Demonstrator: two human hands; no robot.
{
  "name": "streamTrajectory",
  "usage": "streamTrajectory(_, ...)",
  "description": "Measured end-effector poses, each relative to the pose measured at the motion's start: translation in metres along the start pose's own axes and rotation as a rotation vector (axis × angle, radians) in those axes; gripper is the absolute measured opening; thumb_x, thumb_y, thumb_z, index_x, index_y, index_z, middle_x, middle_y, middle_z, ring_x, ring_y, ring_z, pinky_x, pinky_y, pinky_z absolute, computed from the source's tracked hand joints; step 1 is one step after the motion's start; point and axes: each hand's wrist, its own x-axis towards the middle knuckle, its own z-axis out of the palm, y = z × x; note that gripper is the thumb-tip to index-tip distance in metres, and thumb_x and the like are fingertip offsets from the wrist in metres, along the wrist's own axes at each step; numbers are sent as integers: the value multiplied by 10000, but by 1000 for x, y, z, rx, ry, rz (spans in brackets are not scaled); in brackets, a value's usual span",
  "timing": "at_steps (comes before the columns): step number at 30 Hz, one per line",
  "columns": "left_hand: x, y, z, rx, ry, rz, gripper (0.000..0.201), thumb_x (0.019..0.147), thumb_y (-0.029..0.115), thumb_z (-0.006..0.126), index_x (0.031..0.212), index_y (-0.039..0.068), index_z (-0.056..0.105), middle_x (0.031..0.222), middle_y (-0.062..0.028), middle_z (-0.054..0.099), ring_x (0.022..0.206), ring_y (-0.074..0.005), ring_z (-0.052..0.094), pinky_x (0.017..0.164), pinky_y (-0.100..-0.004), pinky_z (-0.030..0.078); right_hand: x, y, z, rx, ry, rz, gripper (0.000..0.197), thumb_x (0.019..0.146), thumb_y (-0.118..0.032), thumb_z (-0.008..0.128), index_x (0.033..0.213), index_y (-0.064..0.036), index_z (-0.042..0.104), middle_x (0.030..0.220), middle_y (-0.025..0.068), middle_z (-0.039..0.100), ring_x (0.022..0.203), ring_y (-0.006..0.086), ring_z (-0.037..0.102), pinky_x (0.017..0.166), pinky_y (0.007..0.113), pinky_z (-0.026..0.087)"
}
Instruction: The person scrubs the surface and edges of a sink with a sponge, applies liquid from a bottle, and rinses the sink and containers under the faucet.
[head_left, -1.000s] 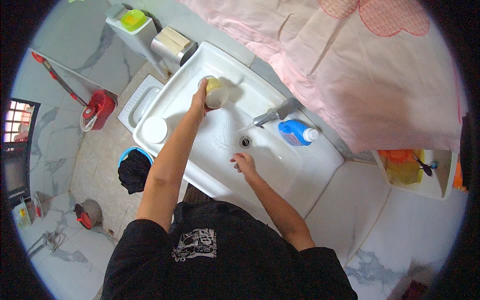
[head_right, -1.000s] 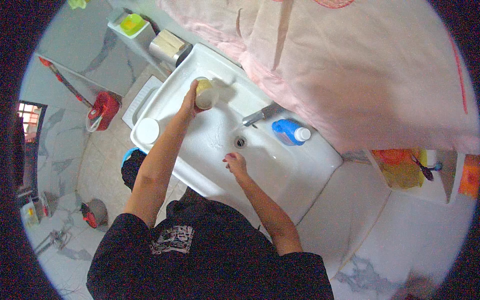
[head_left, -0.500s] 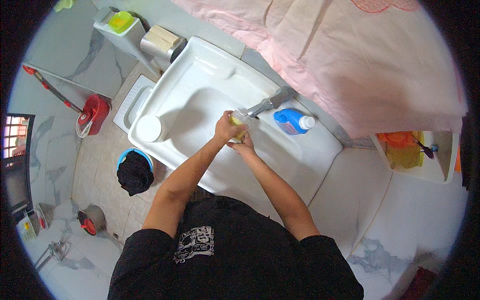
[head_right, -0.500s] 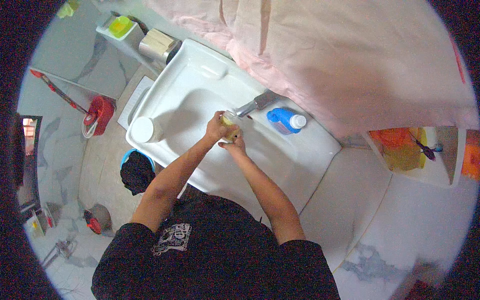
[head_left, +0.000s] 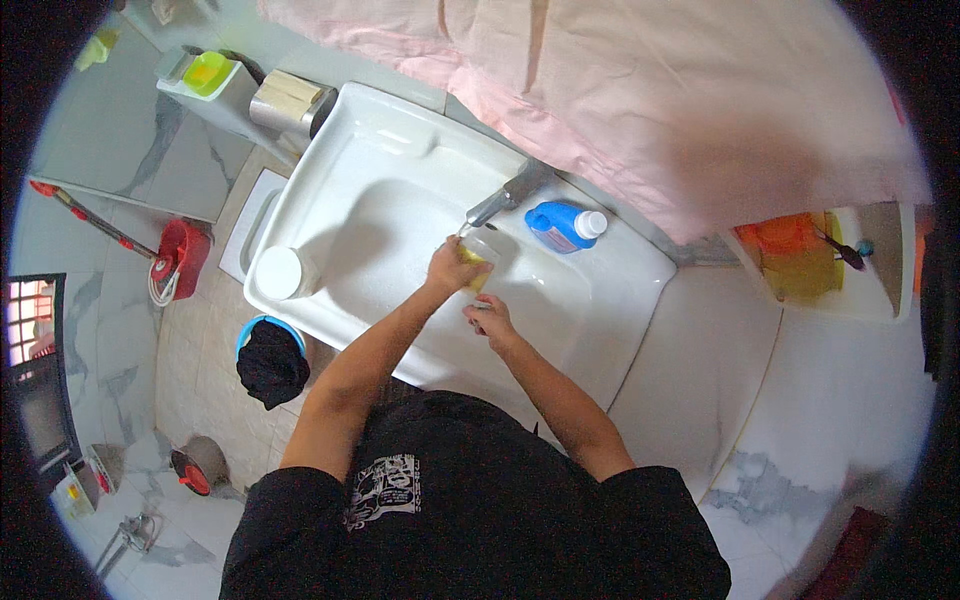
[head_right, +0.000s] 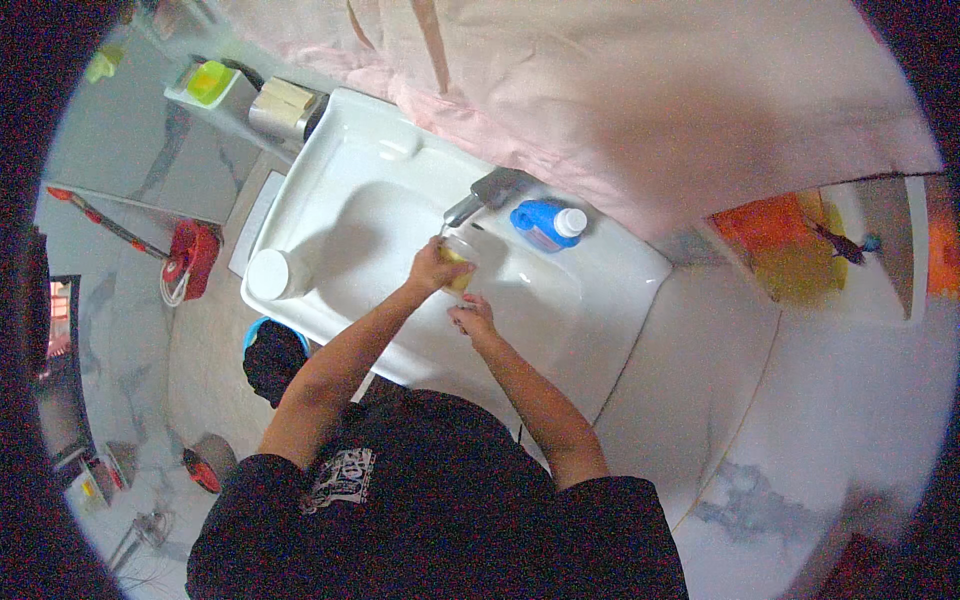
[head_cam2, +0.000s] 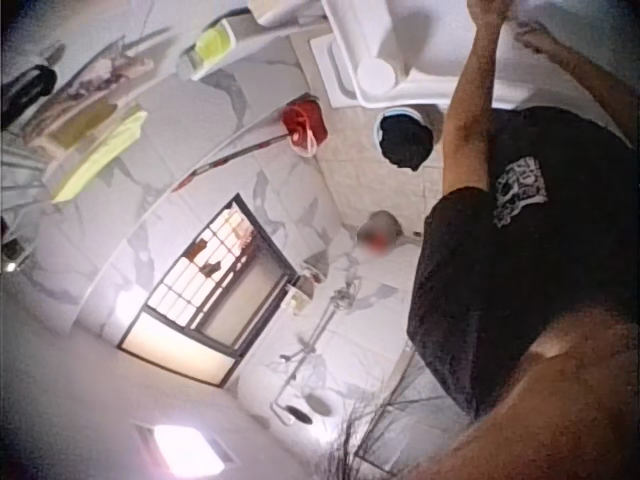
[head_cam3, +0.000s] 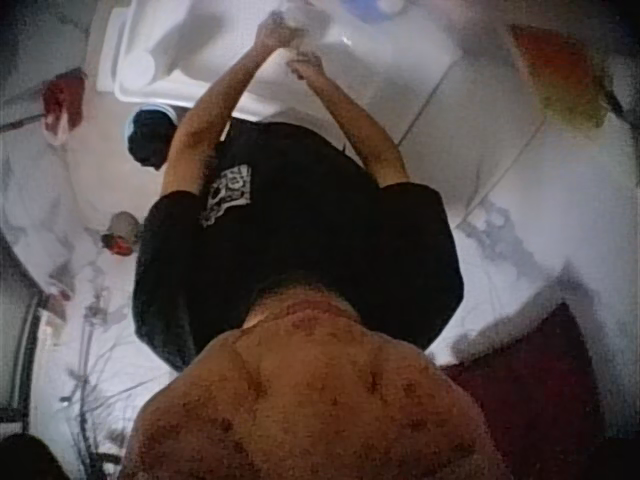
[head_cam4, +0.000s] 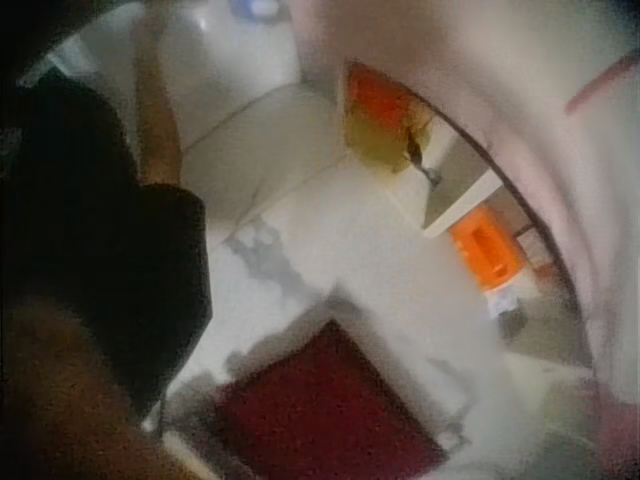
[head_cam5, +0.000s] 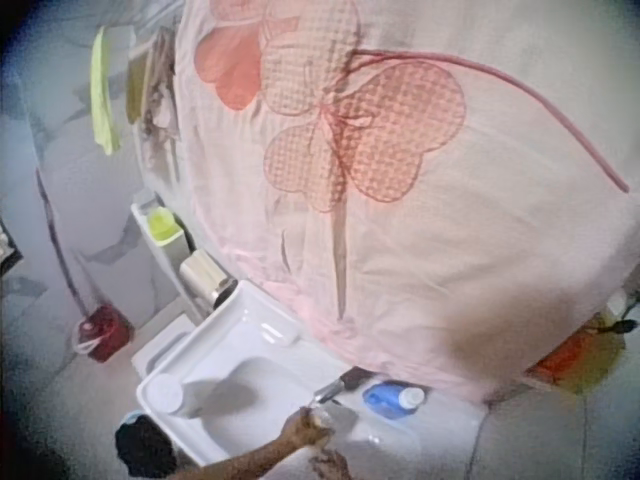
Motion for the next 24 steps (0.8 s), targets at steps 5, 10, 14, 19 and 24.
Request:
streamTrajectory(5,14,59,40,17,1,-110,713,562,580,736,854,-58,609,773,-199,637,740,-297,640,658,-365,500,-5,7,-21,19,49,60,461,695,-105,685,1101,-35,478,736,22,554,570,98,501,453,230,386)
streamTrajectory(10,22,58,27,171,-121,-334,829,559,705,650,806,-86,631,828,-236,636,788,-306,645,671,-382,501,-4,3,-39,-35,-52,58,345,699,-129,691,1002,-53,545,678,0,542,570,89,501,459,224,389)
streamTrajectory(14,20,20,12,308,-101,-398,816,560,680,673,842,-84,627,872,-231,634,813,-314,638,708,-374,507,-4,-5,-43,-94,-114,111,290,711,-146,682,964,-71,561,712,-1,568,565,84,500,458,233,389)
streamTrajectory(19,9,-9,3,53,215,-156,857,535,420,817,1119,-75,434,987,-200,593,879,-317,604,775,-357,486,10,12,-51,-97,-107,-54,392,715,-171,680,1063,-67,531,793,8,604,608,89,520,483,253,402)
streamTrajectory(24,20,-42,-7,222,308,170,828,474,326,854,1104,-45,468,1019,-196,540,989,-310,512,854,-383,434,33,-2,-20,-71,-14,-268,790,608,-164,779,1264,-56,353,1071,78,508,922,144,501,732,318,448)
